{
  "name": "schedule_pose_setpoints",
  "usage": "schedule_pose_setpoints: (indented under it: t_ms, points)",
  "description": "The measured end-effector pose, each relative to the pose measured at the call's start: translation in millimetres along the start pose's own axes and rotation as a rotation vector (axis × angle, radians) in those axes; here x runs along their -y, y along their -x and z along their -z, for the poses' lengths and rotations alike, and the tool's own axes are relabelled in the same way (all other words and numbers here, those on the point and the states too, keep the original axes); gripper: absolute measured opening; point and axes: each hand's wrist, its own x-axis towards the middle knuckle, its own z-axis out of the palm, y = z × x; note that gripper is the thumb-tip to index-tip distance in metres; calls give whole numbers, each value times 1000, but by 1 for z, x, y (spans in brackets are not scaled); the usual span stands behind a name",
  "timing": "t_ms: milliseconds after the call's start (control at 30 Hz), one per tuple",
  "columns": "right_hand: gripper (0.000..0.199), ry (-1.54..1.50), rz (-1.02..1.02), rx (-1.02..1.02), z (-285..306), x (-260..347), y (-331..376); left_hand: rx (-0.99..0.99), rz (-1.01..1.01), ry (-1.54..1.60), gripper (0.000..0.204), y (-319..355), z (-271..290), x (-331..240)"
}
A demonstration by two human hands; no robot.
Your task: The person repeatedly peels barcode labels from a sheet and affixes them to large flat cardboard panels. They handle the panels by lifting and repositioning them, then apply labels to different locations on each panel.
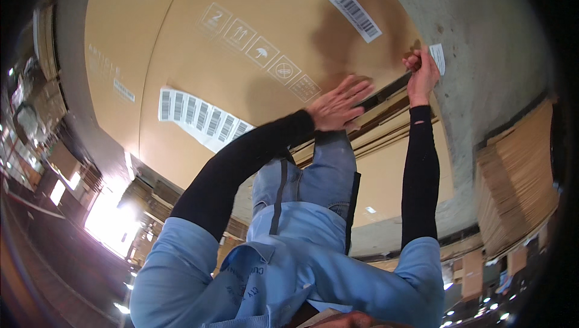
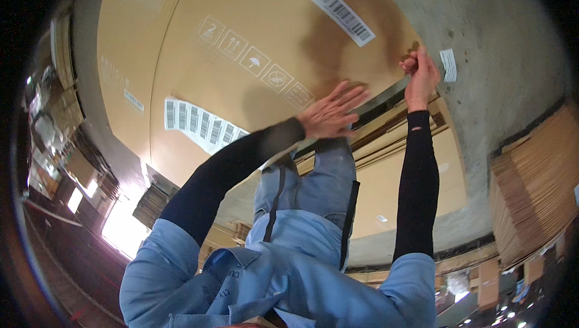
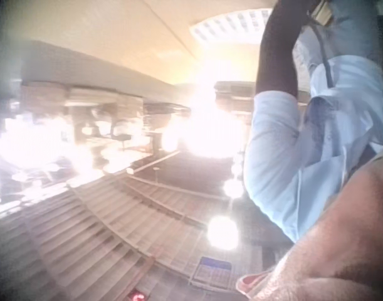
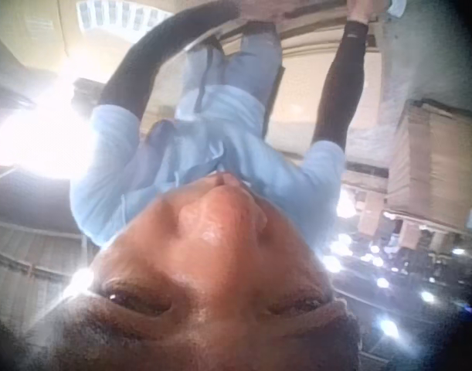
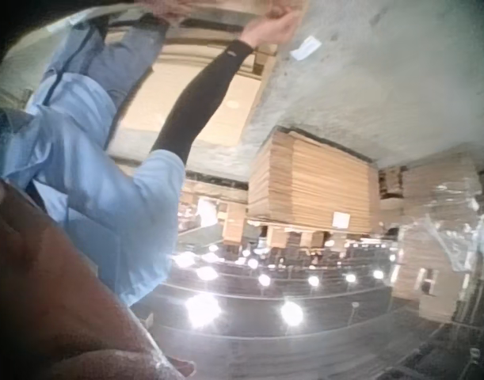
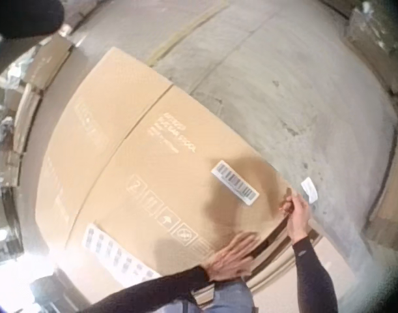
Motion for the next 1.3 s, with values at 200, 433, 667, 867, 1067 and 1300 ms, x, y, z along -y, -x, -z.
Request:
schedule_pose_setpoints:
  t_ms: [200, 433, 667, 867, 1067, 1300]
  points:
    - [33, 305, 140, -256, 1, -42, 64, -633, 1378, -93, 77, 225, -18, -45]
    - [41, 338, -327, 127, -29, -116, 189, -1080, 2127, 355, 116, 391, -58, -69]
    - [54, 364, -366, 122, -61, -131, 231, -1328, 2016, -14, 107, 407, -16, 43]
    - [59, 320, -571, 82, -47, -131, 197, -1302, 1502, 193, 76, 464, 62, 129]
    - [47, 156, -488, 164, -52, -138, 200, -1375, 1143, 424, 39, 475, 55, 103]
    - [30, 156, -430, 337, -62, -110, 232, -1997, 978, 936, 32, 599, -18, -120]
